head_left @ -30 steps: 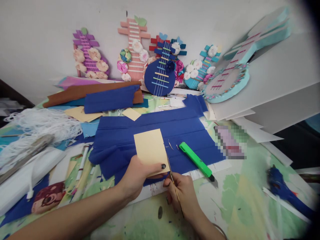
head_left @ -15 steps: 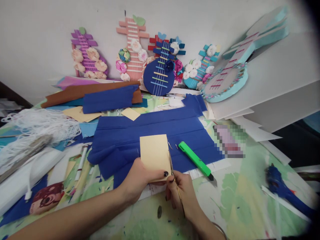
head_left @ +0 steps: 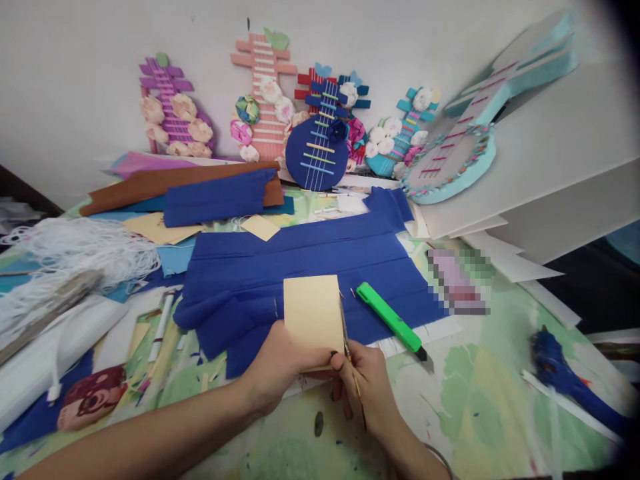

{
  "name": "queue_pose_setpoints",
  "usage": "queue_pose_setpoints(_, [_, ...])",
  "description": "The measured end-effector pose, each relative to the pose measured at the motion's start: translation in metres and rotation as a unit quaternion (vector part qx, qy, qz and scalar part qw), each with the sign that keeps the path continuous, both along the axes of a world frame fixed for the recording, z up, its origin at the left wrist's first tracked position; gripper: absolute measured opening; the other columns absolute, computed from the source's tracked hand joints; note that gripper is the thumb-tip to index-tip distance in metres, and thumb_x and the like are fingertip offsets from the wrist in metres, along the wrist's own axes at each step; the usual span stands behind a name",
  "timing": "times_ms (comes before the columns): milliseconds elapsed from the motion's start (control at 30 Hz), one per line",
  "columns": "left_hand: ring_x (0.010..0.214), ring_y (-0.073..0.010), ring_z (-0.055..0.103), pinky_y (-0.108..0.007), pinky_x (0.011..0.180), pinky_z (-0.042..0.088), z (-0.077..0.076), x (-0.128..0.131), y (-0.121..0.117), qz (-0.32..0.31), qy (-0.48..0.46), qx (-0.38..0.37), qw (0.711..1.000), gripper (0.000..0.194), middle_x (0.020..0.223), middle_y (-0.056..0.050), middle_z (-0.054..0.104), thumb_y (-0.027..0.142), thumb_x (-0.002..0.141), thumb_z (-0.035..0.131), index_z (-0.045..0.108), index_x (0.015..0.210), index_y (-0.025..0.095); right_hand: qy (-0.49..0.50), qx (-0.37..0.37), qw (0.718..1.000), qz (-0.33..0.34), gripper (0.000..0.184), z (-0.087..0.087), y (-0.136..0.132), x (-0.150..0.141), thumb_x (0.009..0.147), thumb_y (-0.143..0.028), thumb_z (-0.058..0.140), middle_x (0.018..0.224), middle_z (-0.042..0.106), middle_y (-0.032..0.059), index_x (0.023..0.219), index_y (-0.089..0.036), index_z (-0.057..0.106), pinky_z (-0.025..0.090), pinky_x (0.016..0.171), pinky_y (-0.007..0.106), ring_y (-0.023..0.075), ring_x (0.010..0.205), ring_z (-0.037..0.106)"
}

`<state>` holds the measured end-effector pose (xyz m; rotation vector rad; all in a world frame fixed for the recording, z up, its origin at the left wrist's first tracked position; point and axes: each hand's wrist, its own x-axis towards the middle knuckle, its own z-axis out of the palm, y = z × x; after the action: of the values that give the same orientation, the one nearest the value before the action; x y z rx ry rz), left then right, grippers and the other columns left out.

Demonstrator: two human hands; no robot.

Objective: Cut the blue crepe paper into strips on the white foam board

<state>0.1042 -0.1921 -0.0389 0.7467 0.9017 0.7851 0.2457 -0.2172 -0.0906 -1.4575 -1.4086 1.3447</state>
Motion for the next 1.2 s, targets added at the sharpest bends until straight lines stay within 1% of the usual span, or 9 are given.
queue_pose_setpoints(167, [0.055, -0.0187, 0.061, -0.029, 0.055, 0.052, 0.002, 0.0, 0.001, 0.009, 0.022, 0.001, 1.0, 0.011, 0.06, -0.003, 0.065, 0.012, 0.057, 0.076, 0.066, 0.061, 0.014, -0.009, -0.02, 1.0, -0.012, 0.058, 0.006, 0.002, -0.001, 0.073, -0.072, 0.052, 0.038, 0.051, -0.0013, 0.059, -0.016, 0.055, 0.026, 0.031, 0.02, 0.0084, 0.029, 0.041])
queue_pose_setpoints(267, [0.057, -0.0182, 0.061, -0.029, 0.056, 0.052, -0.001, 0.0, 0.001, 0.006, 0.006, -0.001, 1.0, 0.011, 0.062, -0.003, 0.065, 0.012, 0.057, 0.077, 0.066, 0.062, 0.014, -0.012, -0.027, 0.999, -0.016, 0.058, 0.007, 0.001, -0.002, 0.071, -0.073, 0.052, 0.038, 0.05, -0.0012, 0.056, -0.017, 0.053, 0.026, 0.03, 0.019, 0.0085, 0.028, 0.041])
queue_pose_setpoints(367, [0.058, -0.0194, 0.061, -0.031, 0.058, 0.053, -0.004, -0.001, 0.001, 0.006, -0.013, -0.013, 1.0, 0.014, 0.063, -0.004, 0.066, 0.018, 0.058, 0.079, 0.068, 0.065, 0.013, 0.001, -0.006, 1.0, -0.001, 0.061, 0.004, 0.0, -0.001, 0.074, -0.076, 0.045, 0.038, 0.049, -0.0013, 0.059, -0.017, 0.054, 0.026, 0.03, 0.019, 0.0083, 0.028, 0.041])
queue_pose_setpoints(500, [0.062, -0.0208, 0.064, -0.033, 0.063, 0.054, 0.0, -0.001, 0.0, 0.007, 0.01, -0.015, 1.0, 0.021, 0.07, -0.006, 0.068, 0.023, 0.058, 0.083, 0.071, 0.072, 0.014, -0.002, 0.046, 0.999, 0.015, 0.065, 0.001, -0.002, 0.0, 0.081, -0.074, 0.036, 0.041, 0.049, -0.0003, 0.062, -0.015, 0.055, 0.029, 0.034, 0.019, 0.0085, 0.032, 0.044])
queue_pose_setpoints(600, [0.057, -0.0207, 0.064, -0.032, 0.057, 0.054, 0.006, 0.002, -0.001, -0.004, 0.022, -0.019, 1.0, 0.021, 0.067, -0.006, 0.068, 0.027, 0.058, 0.083, 0.071, 0.07, 0.014, -0.002, 0.057, 0.998, 0.016, 0.064, 0.0, -0.001, 0.0, 0.083, -0.072, 0.034, 0.04, 0.048, -0.0004, 0.062, -0.015, 0.055, 0.031, 0.036, 0.019, 0.0089, 0.033, 0.046])
queue_pose_setpoints(700, [0.05, -0.0205, 0.062, -0.032, 0.052, 0.053, 0.006, 0.005, -0.002, -0.026, 0.03, -0.023, 0.999, 0.021, 0.061, -0.006, 0.067, 0.027, 0.058, 0.083, 0.071, 0.068, 0.013, 0.02, 0.032, 0.999, 0.013, 0.062, 0.001, -0.001, 0.001, 0.083, -0.071, 0.035, 0.041, 0.048, -0.0006, 0.064, -0.016, 0.053, 0.031, 0.034, 0.019, 0.0094, 0.032, 0.046])
queue_pose_setpoints(933, [0.074, -0.0235, 0.068, -0.03, 0.063, 0.057, -0.007, 0.004, -0.006, -0.019, 0.058, -0.048, 0.997, 0.031, 0.082, -0.007, 0.072, 0.012, 0.055, 0.077, 0.073, 0.086, 0.013, 0.016, 0.037, 0.999, -0.011, 0.055, 0.0, 0.001, 0.004, 0.083, -0.068, 0.04, 0.049, 0.051, -0.0003, 0.067, -0.017, 0.051, 0.036, 0.037, 0.02, 0.0109, 0.041, 0.047])
queue_pose_setpoints(1067, [0.081, -0.0264, 0.068, -0.033, 0.068, 0.058, -0.008, 0.004, -0.006, -0.026, 0.061, -0.046, 0.997, 0.033, 0.087, -0.008, 0.072, 0.014, 0.057, 0.077, 0.073, 0.09, 0.014, -0.007, 0.043, 0.999, -0.012, 0.055, 0.0, 0.002, 0.004, 0.084, -0.068, 0.038, 0.051, 0.052, 0.0008, 0.066, -0.017, 0.051, 0.038, 0.039, 0.02, 0.0122, 0.045, 0.051])
queue_pose_setpoints(1200, [0.082, -0.029, 0.068, -0.037, 0.07, 0.058, -0.008, 0.004, -0.006, -0.033, 0.065, -0.054, 0.996, 0.035, 0.087, -0.009, 0.072, 0.018, 0.058, 0.079, 0.072, 0.092, 0.013, -0.018, 0.046, 0.999, -0.021, 0.058, -0.001, 0.001, 0.004, 0.084, -0.069, 0.037, 0.051, 0.052, 0.0016, 0.065, -0.016, 0.051, 0.036, 0.035, 0.019, 0.0114, 0.042, 0.05])
